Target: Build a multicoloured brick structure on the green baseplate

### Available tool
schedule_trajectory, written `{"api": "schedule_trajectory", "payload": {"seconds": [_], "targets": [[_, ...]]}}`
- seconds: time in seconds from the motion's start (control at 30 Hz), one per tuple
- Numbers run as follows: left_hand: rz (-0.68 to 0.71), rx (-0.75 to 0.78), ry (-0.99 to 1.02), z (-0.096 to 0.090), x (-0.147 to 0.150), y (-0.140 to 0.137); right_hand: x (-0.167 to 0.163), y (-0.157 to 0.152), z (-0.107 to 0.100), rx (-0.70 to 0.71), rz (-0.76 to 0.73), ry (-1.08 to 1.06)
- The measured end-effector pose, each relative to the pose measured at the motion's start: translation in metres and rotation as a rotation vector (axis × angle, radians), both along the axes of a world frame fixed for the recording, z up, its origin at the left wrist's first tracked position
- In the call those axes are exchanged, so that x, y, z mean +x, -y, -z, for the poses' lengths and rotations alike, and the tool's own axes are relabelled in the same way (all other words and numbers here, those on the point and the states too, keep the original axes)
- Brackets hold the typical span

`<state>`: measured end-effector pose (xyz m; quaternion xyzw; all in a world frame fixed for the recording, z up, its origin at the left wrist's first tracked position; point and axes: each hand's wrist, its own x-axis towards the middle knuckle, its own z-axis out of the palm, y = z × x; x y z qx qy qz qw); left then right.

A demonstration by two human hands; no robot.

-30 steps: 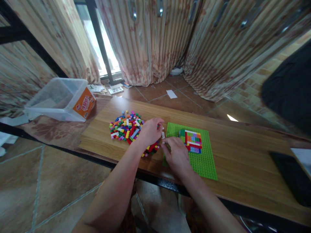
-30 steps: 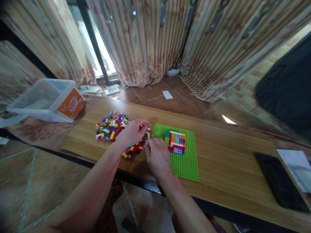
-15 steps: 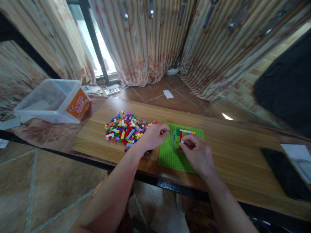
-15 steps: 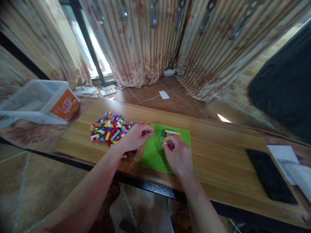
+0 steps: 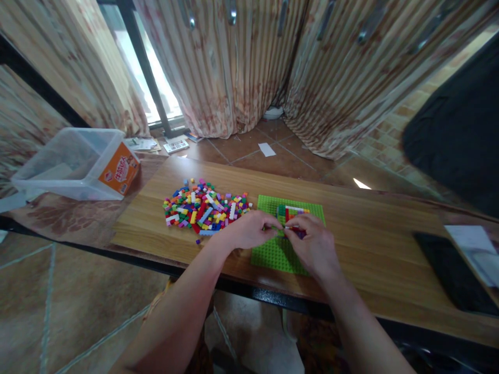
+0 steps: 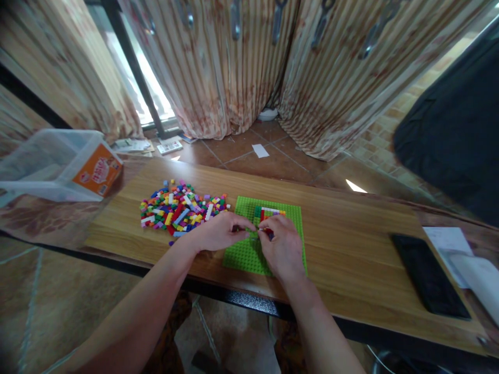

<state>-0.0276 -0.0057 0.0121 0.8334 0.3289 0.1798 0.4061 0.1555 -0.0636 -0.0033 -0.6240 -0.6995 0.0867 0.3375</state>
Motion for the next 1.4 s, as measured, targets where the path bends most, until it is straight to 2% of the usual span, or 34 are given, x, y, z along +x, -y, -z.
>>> {"api": "schedule_trajectory", "payload": {"seconds": [0.27, 1.4], "targets": [[-0.007, -0.013, -0.073, -0.0012, 0.0019, 0.0, 0.0033, 0.0015, -0.0033, -0.023, -0.008, -0.079], [-0.006, -0.02, -0.057, -0.0031, 0.0055, 0.0045, 0.006, -0.0048, -0.0028, -0.149, 0.12, -0.266]]}}
